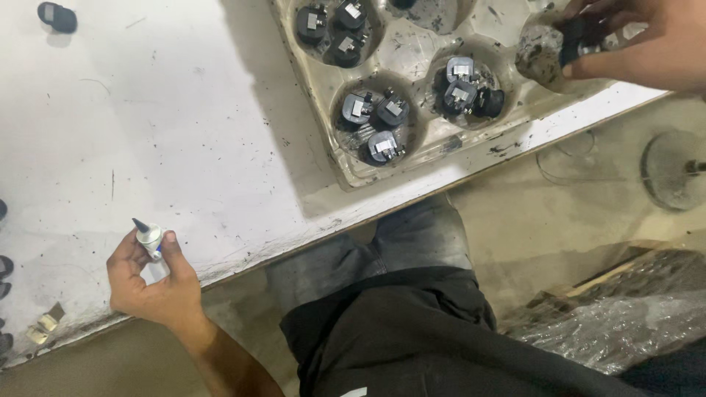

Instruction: The person picks black plastic plug components from molded trays and applies adhesive to each one using a glue tube with a fine nozzle. They briefly wipe the glue tube nozzle with a cloth, then continue picking components one at a time, applying glue, and placing the treated components back into the trays.

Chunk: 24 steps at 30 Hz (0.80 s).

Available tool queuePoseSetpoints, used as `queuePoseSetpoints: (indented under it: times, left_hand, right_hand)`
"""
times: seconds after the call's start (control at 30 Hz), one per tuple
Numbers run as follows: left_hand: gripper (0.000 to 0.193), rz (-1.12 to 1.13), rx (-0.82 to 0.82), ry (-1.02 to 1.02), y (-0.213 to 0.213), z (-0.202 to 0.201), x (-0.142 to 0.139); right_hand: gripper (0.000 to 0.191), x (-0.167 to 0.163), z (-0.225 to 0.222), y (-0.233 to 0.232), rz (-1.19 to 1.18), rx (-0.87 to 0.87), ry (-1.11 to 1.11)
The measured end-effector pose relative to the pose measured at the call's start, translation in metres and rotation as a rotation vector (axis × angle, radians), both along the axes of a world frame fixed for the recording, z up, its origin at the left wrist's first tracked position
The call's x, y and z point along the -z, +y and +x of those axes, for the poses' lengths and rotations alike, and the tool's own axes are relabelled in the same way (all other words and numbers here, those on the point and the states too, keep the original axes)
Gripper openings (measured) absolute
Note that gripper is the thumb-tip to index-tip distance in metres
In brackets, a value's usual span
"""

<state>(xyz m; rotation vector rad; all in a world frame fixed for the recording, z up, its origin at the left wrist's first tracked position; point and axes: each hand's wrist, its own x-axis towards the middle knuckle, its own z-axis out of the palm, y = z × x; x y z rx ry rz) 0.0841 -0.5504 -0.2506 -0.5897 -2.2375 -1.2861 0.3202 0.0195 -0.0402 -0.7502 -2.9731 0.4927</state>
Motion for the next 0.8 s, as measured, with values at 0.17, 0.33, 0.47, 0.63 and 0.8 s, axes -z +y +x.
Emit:
queuePoseSetpoints:
  times: [0.17, 0.33, 0.47, 0.63, 0.8]
  left_hand:
    - [0.023, -0.02, -0.013, 0.004, 0.006, 0.004, -0.007]
    - [0.024, -0.034, -0.027, -0.001, 0.008, 0.005, -0.008]
    - [0.023, -0.026, -0.01, 0.002, 0.007, 0.004, -0.005]
    - [0.022, -0.029, -0.001, 0.003, 0.002, 0.003, 0.002]
    - [0.021, -0.022, 0.006, 0.026, 0.002, -0.002, 0.002]
  right_hand:
    - [0.062, -0.01, -0.012, -0.026, 0.097, -0.067, -0.059]
    - [0.06, -0.007, -0.018, -0.023, 0.114, -0.226, -0.028]
    - [0.063, -0.002, -0.013, -0.017, 0.148, -0.16, -0.118]
    - [0.055, 0.012, 0.004, 0.003, 0.09, -0.095, 0.025]
    - [0.034, 0.024, 0.013, 0.028, 0.154, 0.006, 0.034]
